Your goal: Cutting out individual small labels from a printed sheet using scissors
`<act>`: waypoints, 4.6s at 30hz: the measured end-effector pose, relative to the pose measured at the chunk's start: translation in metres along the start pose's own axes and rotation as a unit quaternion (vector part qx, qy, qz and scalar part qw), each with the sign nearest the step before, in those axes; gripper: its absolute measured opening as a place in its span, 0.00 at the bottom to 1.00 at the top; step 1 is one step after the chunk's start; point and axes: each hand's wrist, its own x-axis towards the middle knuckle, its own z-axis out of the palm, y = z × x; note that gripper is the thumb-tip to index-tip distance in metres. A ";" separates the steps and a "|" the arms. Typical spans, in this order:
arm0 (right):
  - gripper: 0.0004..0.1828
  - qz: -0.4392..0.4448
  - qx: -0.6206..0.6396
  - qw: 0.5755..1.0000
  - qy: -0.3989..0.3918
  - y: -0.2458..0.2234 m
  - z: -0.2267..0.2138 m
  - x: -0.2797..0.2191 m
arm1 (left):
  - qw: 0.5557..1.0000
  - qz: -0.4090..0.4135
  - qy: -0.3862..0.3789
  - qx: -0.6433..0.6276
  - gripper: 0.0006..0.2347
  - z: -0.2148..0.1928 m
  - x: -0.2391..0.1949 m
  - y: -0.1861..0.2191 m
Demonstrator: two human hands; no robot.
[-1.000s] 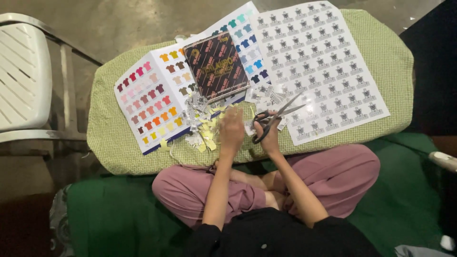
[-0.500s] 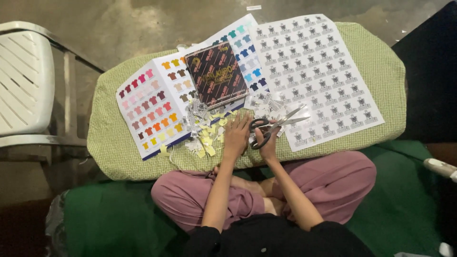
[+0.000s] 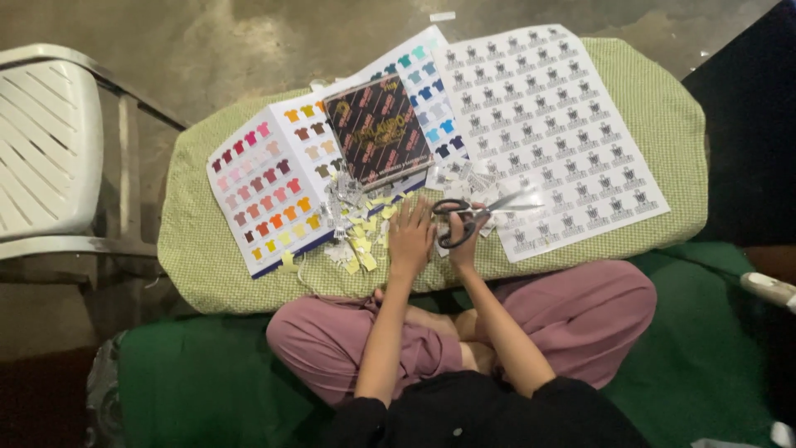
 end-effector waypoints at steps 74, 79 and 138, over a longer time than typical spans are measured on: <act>0.23 -0.040 0.018 0.998 0.041 0.005 -0.013 0.003 | 0.992 -0.037 0.072 -0.093 0.23 -0.023 0.006 0.011; 0.24 -0.062 0.019 0.997 0.033 0.015 -0.017 0.001 | 0.978 -0.159 0.132 -0.029 0.20 -0.017 0.007 -0.002; 0.21 -0.086 0.031 0.994 0.059 0.024 -0.018 -0.002 | 0.992 -0.051 0.090 0.079 0.34 -0.015 -0.048 -0.028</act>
